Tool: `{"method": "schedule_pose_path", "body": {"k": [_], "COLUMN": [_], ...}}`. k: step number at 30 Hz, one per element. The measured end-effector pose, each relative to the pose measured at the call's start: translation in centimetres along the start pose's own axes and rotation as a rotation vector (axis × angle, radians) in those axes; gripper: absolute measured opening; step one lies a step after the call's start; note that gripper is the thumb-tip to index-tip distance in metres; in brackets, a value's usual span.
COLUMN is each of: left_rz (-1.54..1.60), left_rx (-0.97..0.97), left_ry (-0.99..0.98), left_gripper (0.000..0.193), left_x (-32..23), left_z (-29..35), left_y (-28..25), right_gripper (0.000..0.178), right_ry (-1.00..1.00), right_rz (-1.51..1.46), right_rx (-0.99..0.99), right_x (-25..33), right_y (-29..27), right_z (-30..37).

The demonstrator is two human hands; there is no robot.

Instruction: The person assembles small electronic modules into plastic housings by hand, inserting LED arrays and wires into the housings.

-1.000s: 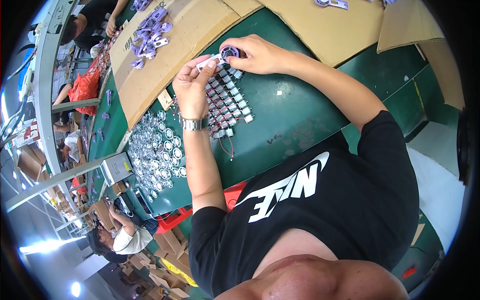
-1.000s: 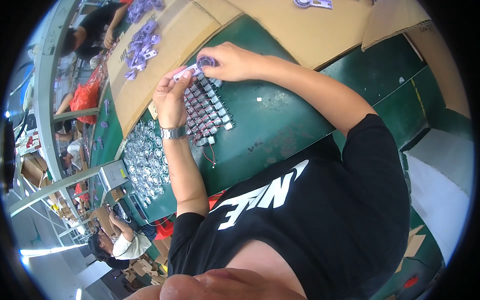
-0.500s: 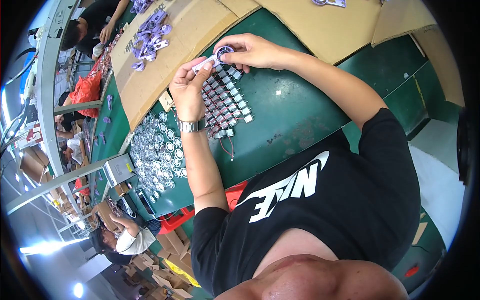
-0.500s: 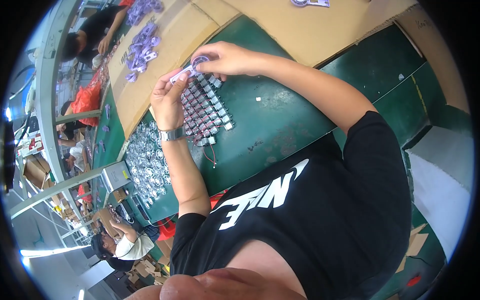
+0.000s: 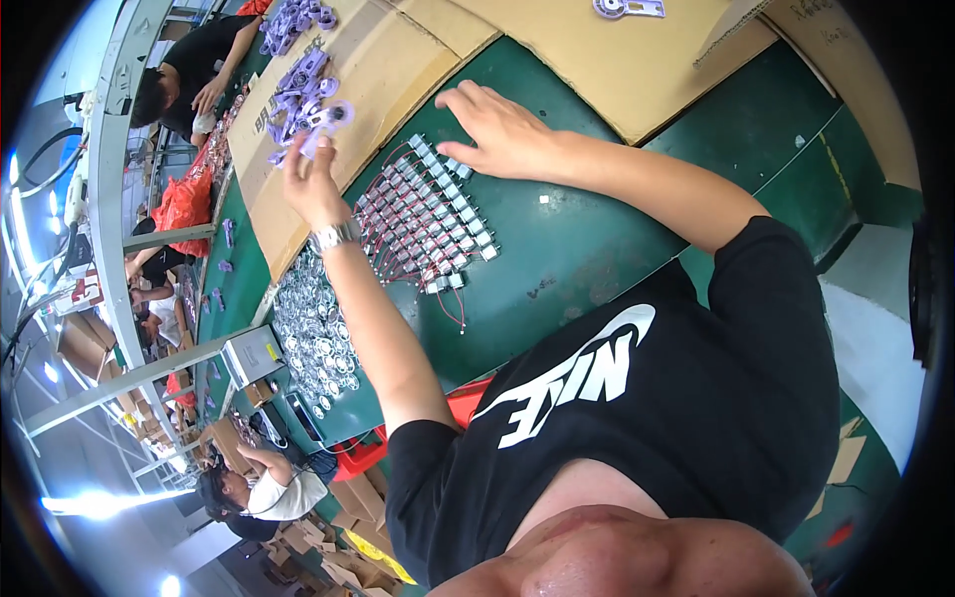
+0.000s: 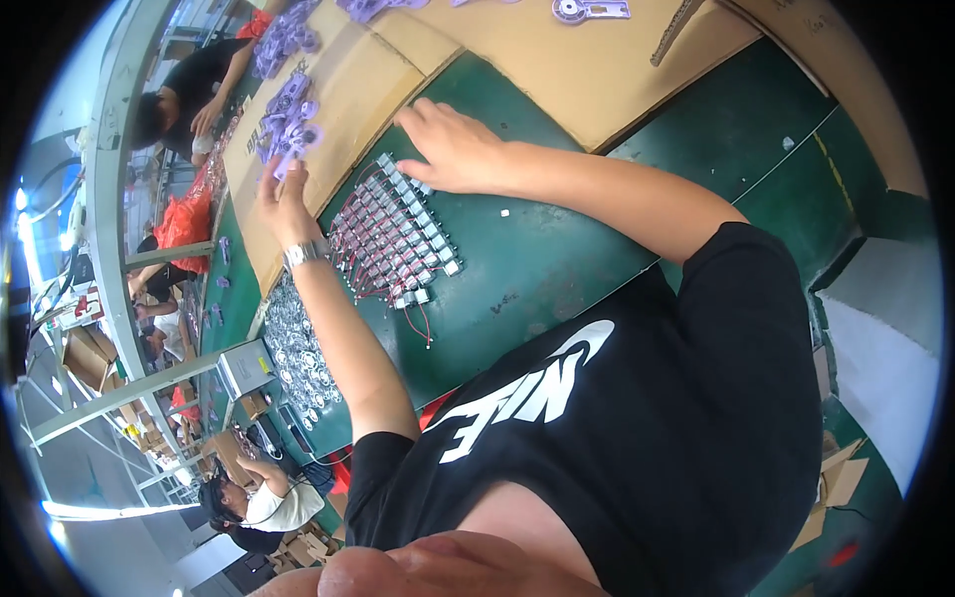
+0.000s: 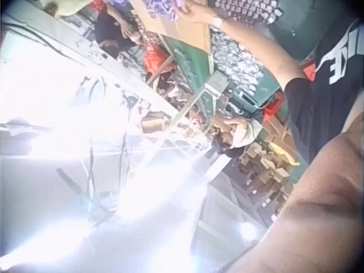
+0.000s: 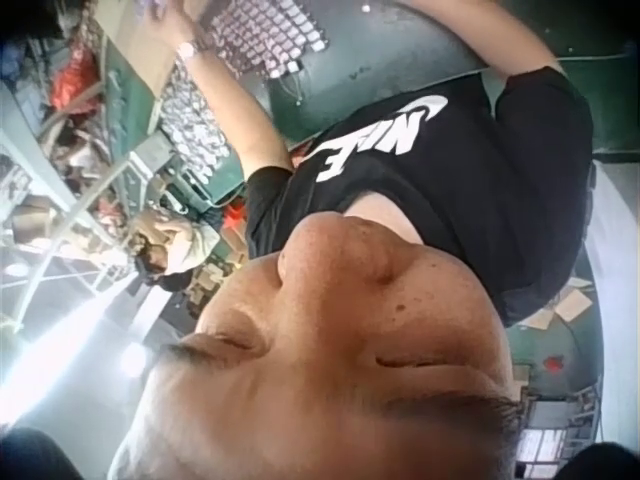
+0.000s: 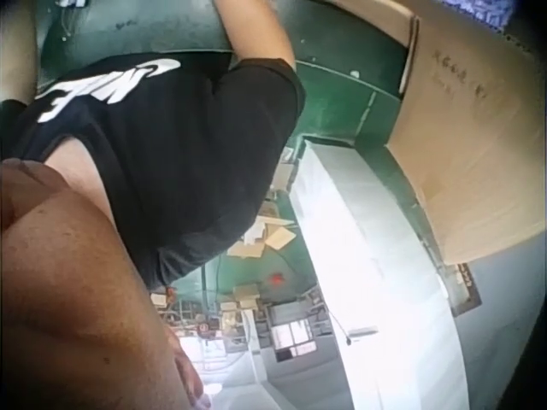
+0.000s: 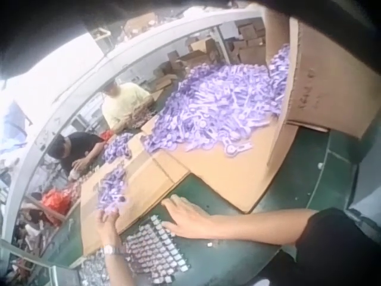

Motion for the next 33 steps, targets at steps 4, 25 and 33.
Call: {"method": "schedule_pose_path", "body": {"k": [4,25,33], "left_rz": [-1.165,-0.558,0.125], "left_rx": [-0.241,0.597,0.518], "left_ry": [0.151,0.447,-0.100], "left_gripper": [0.099,0.038,0.027], "left_x": [2.8,-6.8,-3.1], "left_z": [-4.8,-4.8,-1.2], "left_y": [-1.2,27.4,13.9], "right_gripper": [0.052,0.020,0.040], "right_ry": [-0.112,-0.163,-0.198], "right_rz": [0.253,0.194,0.228], "right_rx": [0.092,-0.076,-0.026], "right_x": [-0.3,-0.9,-0.1], "right_y": [0.7,0.0,0.6], "right_z": [3.0,3.7,3.5]}}
Point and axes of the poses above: each hand's wrist, its own z-axis away from the middle knuckle, its own y-axis out of the palm, x = y × z, the point moved 5 cm from there along -z, towards the middle knuckle, and after that the axes turned 7 degrees about -z, right-handed, at the moved point
